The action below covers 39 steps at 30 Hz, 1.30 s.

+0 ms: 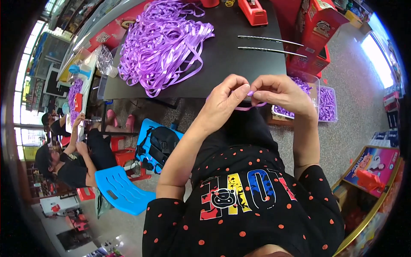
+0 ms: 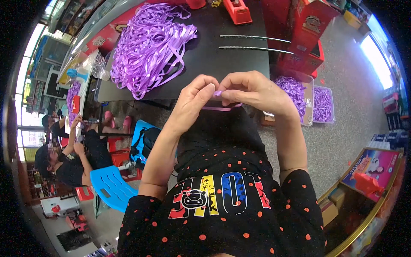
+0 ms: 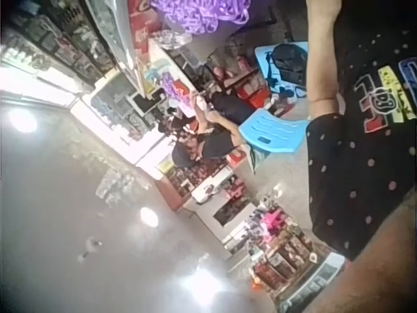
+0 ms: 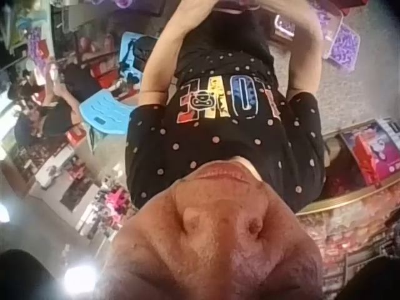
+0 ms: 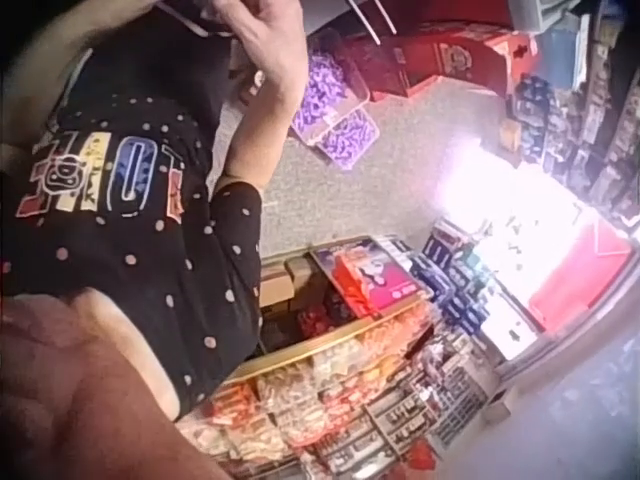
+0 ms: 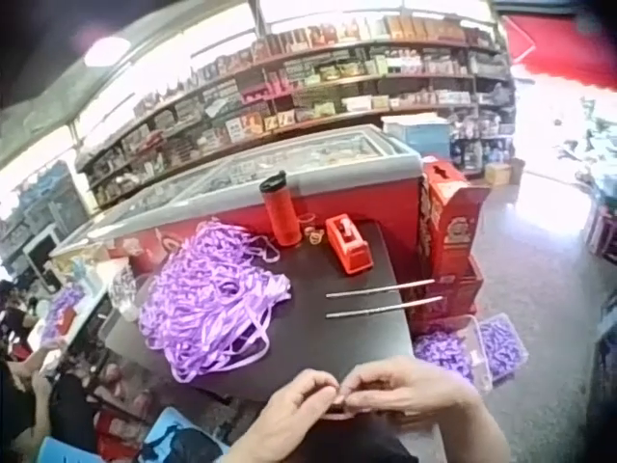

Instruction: Creating small decorative ribbons using a wooden jig and tape.

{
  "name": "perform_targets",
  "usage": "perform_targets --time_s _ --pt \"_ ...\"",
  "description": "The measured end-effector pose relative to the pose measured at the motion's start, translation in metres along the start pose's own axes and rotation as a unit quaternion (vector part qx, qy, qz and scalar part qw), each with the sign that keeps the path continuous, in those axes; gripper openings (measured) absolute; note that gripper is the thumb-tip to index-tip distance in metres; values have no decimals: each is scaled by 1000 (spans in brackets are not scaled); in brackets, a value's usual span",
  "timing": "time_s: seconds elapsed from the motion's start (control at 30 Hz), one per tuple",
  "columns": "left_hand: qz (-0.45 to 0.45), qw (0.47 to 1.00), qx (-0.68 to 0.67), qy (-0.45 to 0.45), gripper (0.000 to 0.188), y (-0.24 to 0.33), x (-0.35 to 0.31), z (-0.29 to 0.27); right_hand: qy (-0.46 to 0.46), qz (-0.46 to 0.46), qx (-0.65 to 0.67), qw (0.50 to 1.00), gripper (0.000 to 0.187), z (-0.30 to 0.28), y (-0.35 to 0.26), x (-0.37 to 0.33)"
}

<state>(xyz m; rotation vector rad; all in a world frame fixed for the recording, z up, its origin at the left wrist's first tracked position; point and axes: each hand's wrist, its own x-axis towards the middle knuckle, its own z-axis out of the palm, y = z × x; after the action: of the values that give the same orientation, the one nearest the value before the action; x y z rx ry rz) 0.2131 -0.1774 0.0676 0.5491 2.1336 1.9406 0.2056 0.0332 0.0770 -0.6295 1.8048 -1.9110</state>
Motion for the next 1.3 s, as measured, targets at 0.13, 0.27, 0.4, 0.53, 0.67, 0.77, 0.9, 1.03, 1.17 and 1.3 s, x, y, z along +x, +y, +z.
perform_targets --time_s 0.13,0.27,0.4,0.53,0.67,0.77,0.9,1.03,1.17,1.3 --pt "-49 990 -24 -129 29 17 10 1 -5 -6 -16 1000 20 -11 -15 -17" --pt "-16 982 -35 -184 21 21 23 14 25 12 -23 999 23 -23 -30 -36" --pt "-59 974 -86 -203 17 17 43 19 83 13 -13 996 26 -36 -31 -45" --pt "-62 959 -166 -223 13 13 81 32 139 104 -93 980 23 -66 -25 -64" --pt "-80 948 -92 -294 22 11 141 71 216 65 -156 962 23 -96 -19 -89" --pt "28 953 -51 -297 26 16 191 106 343 48 -244 906 21 -120 -21 -101" --pt "134 938 35 -318 28 38 252 138 504 27 -231 831 19 -140 -36 -102" --pt "187 918 141 -321 30 29 295 139 547 3 -281 788 22 -169 -16 -84" --pt "170 903 244 -310 27 -23 316 110 498 96 -189 841 20 -188 41 -39" --pt "284 896 316 -132 21 -57 299 86 435 21 93 895 16 -187 100 -12"
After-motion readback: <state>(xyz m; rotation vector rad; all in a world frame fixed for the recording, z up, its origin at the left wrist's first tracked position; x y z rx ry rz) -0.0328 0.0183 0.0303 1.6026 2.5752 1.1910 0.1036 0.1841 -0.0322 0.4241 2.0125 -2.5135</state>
